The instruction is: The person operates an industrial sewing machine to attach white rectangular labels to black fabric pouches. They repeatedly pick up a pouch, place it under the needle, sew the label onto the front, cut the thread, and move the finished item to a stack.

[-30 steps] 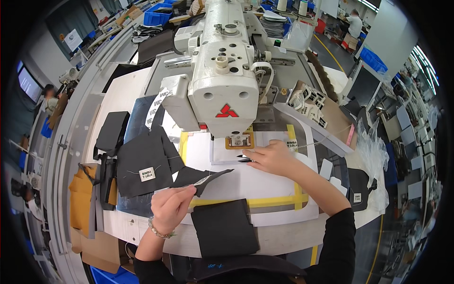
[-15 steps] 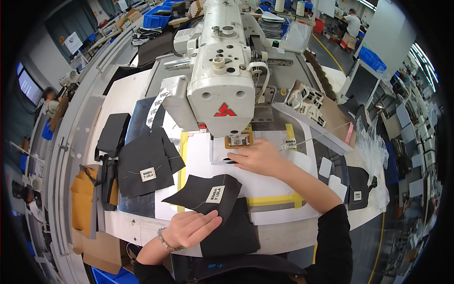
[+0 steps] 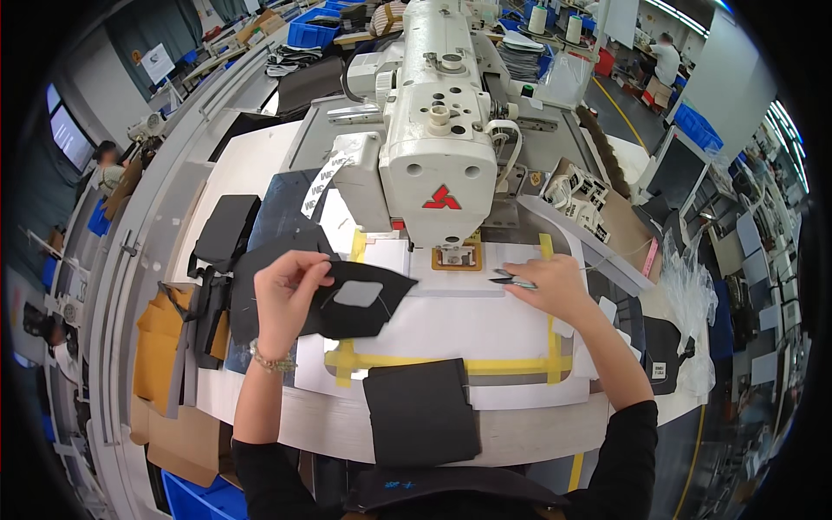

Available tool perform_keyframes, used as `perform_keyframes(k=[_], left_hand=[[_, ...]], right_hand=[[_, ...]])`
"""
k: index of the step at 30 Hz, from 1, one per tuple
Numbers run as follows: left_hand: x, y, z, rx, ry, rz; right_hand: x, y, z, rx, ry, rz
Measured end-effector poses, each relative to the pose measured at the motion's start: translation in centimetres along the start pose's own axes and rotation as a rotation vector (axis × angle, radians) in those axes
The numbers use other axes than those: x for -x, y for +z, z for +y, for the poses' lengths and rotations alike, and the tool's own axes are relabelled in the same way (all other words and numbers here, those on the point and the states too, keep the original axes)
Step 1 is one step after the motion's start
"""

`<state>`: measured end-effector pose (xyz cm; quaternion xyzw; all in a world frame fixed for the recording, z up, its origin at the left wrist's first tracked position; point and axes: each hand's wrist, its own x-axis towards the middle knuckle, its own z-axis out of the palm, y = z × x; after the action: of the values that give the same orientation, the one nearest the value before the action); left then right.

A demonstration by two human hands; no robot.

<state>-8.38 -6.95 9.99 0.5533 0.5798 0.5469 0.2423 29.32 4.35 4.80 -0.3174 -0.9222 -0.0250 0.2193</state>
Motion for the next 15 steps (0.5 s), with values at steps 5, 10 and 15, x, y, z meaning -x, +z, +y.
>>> perform_keyframes(k=[5,10,15], left_hand=[[-0.4,-4.2,2.5,0.045,0.407,0.163],[2.2,-10.0,-1.9,-0.104,0.331,0.307],[5.9,-11.8,-7.5,-0.161,-0.194,0.330]], right_hand=[[3.3,-3.9,2.6,0.013,0.258,0.059],[6.8,-6.9,4.5,0.070,0.474,0.147],[11.3,-8.0,5.3,0.098,0.752,0.212]])
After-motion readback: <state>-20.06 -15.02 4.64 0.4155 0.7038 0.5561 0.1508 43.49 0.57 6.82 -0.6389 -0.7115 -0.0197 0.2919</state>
